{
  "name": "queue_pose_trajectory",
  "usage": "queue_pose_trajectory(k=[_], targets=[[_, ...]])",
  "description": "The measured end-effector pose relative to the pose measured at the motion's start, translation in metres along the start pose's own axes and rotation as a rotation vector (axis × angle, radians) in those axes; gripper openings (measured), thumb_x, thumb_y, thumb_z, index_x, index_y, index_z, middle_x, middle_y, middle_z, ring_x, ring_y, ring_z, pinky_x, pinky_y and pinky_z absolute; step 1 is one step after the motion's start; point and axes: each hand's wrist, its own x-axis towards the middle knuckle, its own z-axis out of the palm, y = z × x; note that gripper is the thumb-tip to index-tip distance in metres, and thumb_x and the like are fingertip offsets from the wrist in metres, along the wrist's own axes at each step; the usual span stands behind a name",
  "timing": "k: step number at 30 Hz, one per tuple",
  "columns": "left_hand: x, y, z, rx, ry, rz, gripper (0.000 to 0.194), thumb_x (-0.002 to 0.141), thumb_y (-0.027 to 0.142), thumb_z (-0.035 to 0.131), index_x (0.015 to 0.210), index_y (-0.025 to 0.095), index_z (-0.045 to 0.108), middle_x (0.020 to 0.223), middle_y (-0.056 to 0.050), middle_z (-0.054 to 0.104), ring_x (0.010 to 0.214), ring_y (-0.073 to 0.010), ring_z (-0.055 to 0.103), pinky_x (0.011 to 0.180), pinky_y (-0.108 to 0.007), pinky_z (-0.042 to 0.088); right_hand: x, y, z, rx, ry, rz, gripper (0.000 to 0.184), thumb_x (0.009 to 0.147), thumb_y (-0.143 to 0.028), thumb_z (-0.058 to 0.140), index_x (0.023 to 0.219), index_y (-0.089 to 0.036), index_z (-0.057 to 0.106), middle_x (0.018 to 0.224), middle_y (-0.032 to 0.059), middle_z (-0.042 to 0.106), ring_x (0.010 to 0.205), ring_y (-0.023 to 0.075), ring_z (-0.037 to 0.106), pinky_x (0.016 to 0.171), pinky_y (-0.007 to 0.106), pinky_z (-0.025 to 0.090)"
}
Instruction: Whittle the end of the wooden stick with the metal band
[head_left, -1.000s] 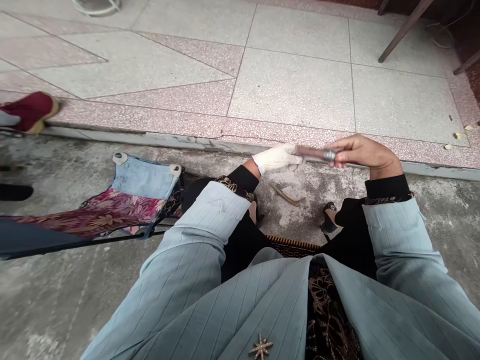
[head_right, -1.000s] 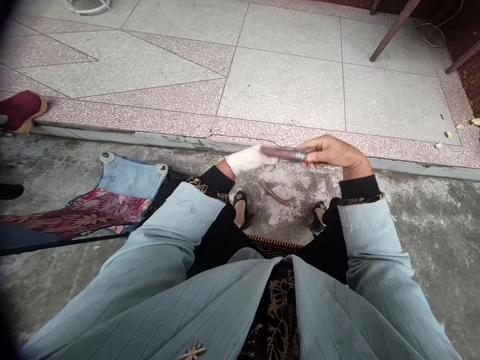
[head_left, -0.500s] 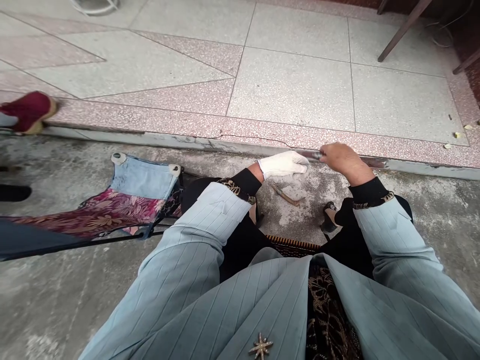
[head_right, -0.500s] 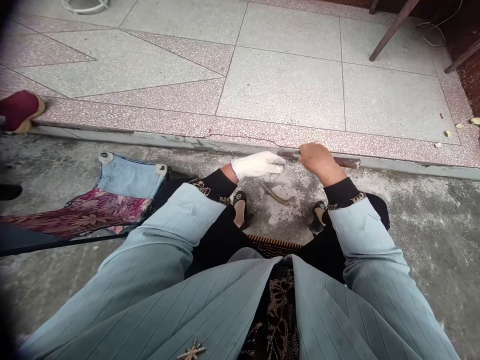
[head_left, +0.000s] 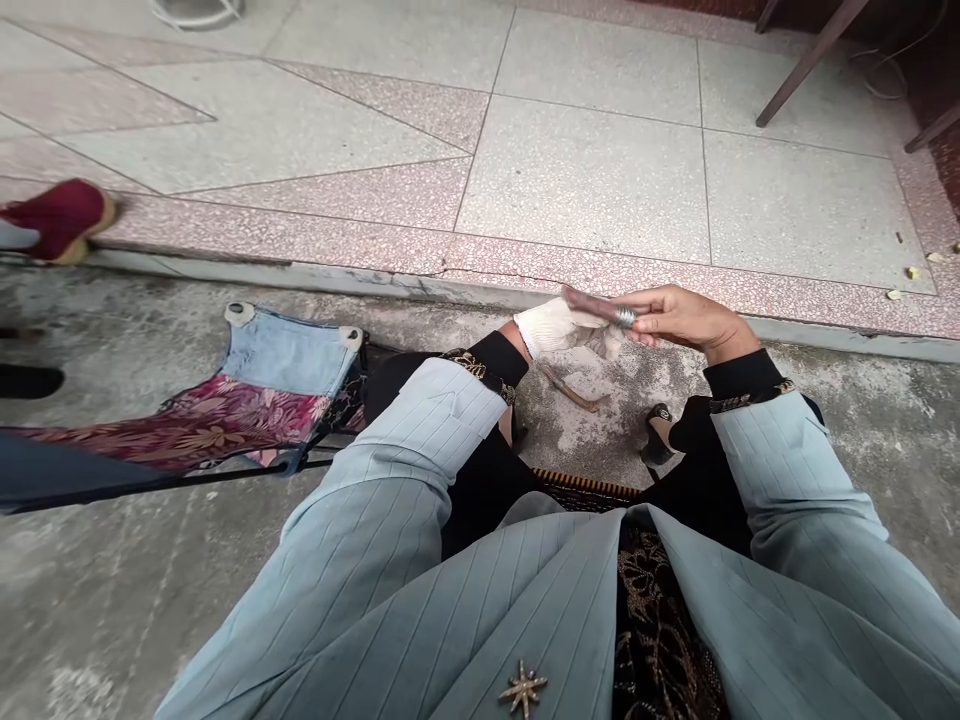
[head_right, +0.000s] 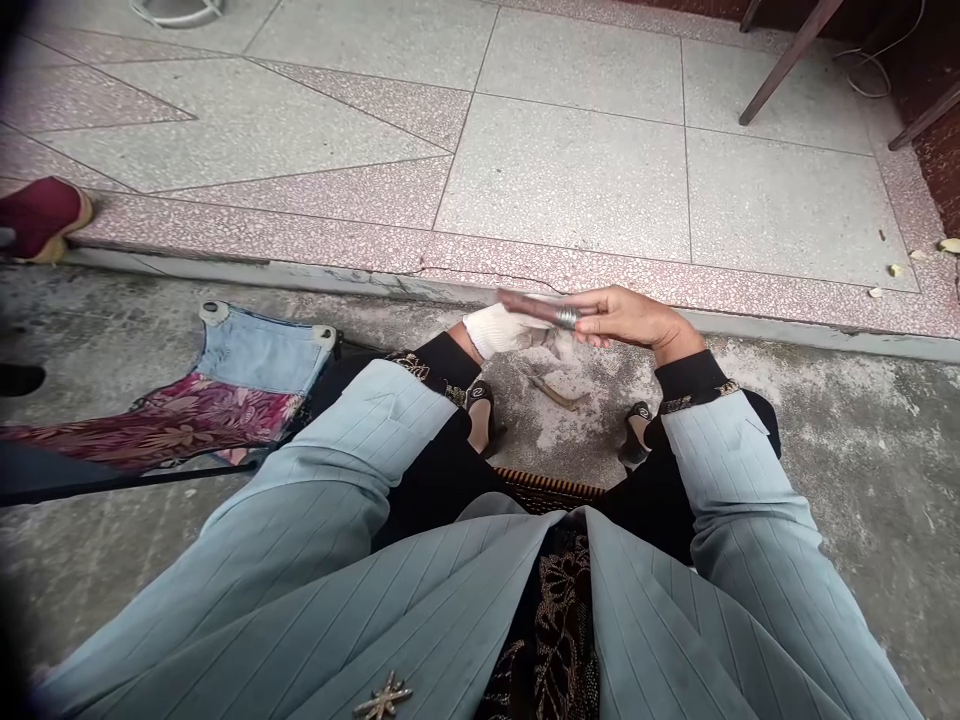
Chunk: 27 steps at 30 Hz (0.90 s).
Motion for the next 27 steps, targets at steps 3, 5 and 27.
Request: queue_pose_trajectory(k=[3,5,27], targets=[[-0.002,0.001,0.004,-0.133,-0.065,-0.094,0.046,0.088,0.053,0.061,0.098,0.009,0.069,0.087,-0.016,0.073,0.067,-0.0216,0.069,0.065,-0.035,0.056,0.004,0.001,0.002,0.163,0.218,-0.129,0.036,0.081,-0.041,0.075,0.103,-0.014,0.068,0.075,0.0009,0.062,0.055,0.0066,0.05,0.048,0.019,0.041],[-0.003,0.005,0.003,-0.174,-0.033,-0.137,0.048,0.091,0.054,0.054,0.099,0.009,0.068,0.083,-0.015,0.072,0.061,-0.019,0.067,0.06,-0.033,0.055,0.001,-0.003,-0.003,0.211,0.32,-0.188,0.035,0.08,-0.042,0.077,0.098,-0.014,0.067,0.077,0.0015,0.061,0.055,0.0065,0.049,0.047,0.02,0.042],[-0.017,0.024,-0.035,0.141,0.436,0.058,0.018,0.077,0.03,0.066,0.081,0.013,0.063,0.053,0.005,0.043,0.042,-0.0033,0.027,0.039,-0.018,0.02,-0.032,-0.008,-0.043,0.204,0.836,-0.362,0.03,0.083,-0.051,0.069,0.103,-0.028,0.067,0.097,0.0033,0.063,0.066,0.0117,0.055,0.045,0.025,0.045]])
